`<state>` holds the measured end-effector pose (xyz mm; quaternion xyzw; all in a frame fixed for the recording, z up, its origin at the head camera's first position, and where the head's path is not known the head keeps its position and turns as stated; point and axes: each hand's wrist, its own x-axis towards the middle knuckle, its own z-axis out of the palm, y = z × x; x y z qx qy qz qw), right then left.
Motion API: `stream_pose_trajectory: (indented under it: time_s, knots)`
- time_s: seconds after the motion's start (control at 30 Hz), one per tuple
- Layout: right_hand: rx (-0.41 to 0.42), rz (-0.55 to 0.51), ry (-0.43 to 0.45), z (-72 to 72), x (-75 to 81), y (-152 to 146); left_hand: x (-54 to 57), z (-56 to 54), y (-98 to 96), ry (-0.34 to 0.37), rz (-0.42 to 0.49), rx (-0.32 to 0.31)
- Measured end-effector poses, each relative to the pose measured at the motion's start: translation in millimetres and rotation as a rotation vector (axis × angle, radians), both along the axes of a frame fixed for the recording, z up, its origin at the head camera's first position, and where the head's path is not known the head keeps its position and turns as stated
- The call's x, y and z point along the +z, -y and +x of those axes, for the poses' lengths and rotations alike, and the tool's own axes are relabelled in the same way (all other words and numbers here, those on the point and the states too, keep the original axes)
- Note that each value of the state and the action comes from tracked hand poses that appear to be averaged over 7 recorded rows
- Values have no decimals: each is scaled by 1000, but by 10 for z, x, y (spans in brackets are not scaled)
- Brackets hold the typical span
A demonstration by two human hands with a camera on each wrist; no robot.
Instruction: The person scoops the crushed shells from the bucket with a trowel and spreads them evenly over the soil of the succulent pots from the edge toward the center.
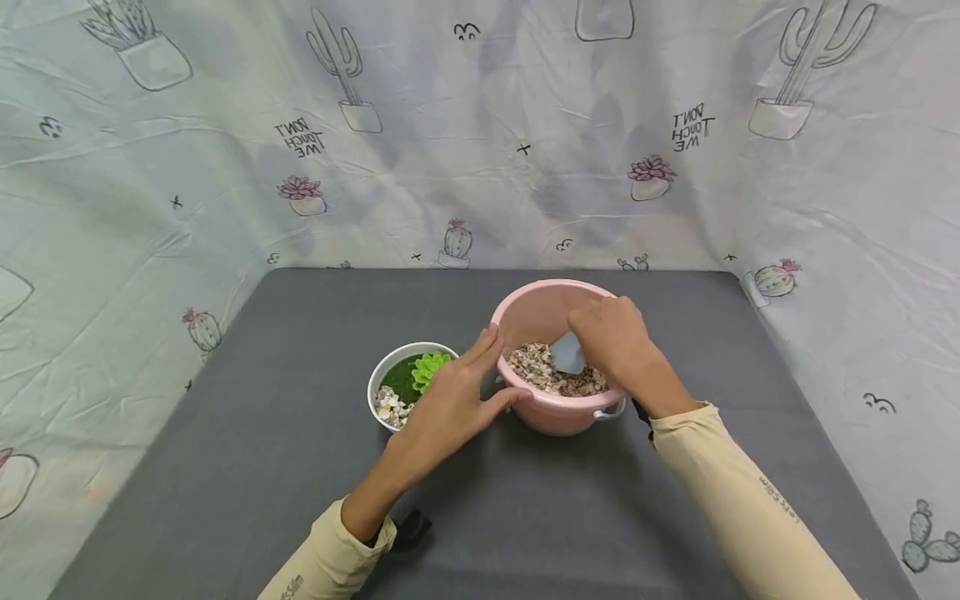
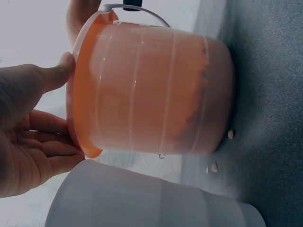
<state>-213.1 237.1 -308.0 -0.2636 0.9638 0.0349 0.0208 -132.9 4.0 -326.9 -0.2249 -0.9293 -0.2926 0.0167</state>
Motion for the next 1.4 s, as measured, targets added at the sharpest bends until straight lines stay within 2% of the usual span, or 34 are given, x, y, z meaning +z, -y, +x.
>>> stream_pose_trajectory:
  time_s: [0.13, 0.23, 0.37, 0.6, 0.83, 1.1, 1.23, 1.4]
  knots:
    - [-20, -131, 94, -18, -47, -12, 2, 15, 34, -4, 7, 18]
    - [-36, -203, 133, -14, -79, -4, -6, 32, 58, -7, 5, 27]
    - [-93, -231, 177, 0, -75, 9, -21, 52, 67, -25, -1, 28]
    - [-235, -227, 296, 65, 65, -8, -39, 63, 40, -61, -13, 15]
    - [-293, -258, 271, 172, 243, -73, -19, 62, 35, -60, -23, 15]
    - [-363, -374, 270, 336, 403, -182, -54, 51, 37, -97, -16, 15]
    - [-401, -407, 228, 434, 524, -268, -76, 33, 32, -119, -4, 8]
    - [-405, -448, 171, 535, 686, -373, -90, -22, 62, -97, 10, -34]
